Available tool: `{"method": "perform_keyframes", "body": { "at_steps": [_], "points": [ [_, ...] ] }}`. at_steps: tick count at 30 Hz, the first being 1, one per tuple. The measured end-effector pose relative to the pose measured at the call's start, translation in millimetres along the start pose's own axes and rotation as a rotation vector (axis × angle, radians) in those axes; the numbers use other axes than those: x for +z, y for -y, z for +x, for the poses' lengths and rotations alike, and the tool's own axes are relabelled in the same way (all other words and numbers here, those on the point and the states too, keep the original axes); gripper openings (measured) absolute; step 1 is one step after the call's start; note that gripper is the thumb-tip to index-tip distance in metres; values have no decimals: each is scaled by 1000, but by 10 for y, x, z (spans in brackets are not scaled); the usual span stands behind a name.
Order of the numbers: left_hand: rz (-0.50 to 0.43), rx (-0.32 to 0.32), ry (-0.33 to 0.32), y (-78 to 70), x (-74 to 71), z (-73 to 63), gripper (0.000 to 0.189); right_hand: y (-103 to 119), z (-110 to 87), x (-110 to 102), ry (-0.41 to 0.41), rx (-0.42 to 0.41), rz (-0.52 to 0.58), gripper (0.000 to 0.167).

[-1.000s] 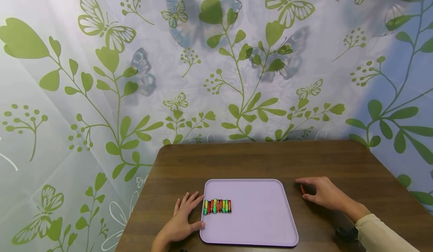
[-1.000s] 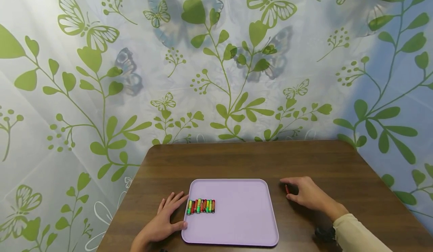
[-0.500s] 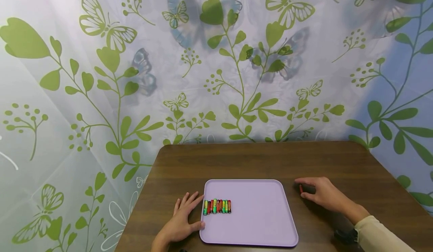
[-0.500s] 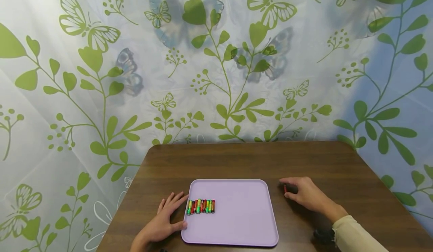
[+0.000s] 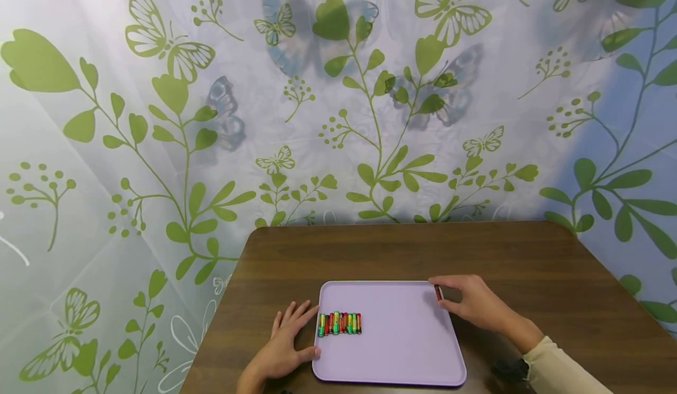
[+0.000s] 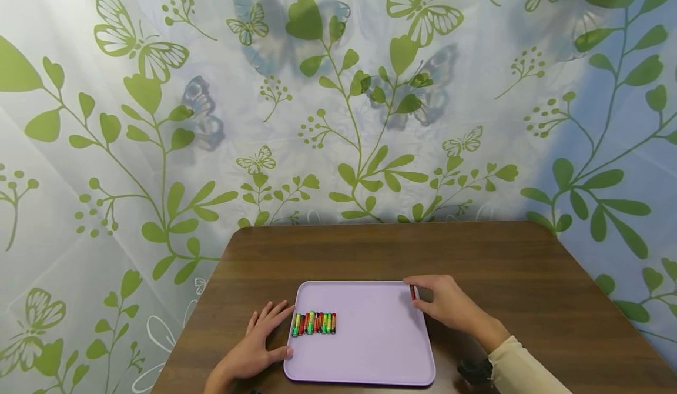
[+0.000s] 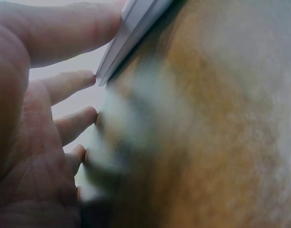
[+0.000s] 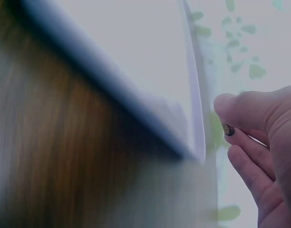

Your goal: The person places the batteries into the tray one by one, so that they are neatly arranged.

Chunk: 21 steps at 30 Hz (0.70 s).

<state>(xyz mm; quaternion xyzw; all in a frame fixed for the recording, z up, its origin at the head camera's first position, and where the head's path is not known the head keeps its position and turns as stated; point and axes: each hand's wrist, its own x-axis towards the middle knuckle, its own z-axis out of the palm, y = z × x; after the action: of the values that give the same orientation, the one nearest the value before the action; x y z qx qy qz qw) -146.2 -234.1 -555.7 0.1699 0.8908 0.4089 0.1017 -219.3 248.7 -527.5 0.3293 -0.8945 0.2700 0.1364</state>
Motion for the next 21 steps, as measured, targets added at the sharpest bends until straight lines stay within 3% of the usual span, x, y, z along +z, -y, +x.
{"method": "perform_keyframes", "body": {
  "at_steps": [14,21],
  "points": [
    [19,1,-3,34,9,4,88,439,288,615,-32,-161,151,47],
    [3,11,-4,12,-3,3,88,646,351,850,42,-147,194,47]
  ]
}}
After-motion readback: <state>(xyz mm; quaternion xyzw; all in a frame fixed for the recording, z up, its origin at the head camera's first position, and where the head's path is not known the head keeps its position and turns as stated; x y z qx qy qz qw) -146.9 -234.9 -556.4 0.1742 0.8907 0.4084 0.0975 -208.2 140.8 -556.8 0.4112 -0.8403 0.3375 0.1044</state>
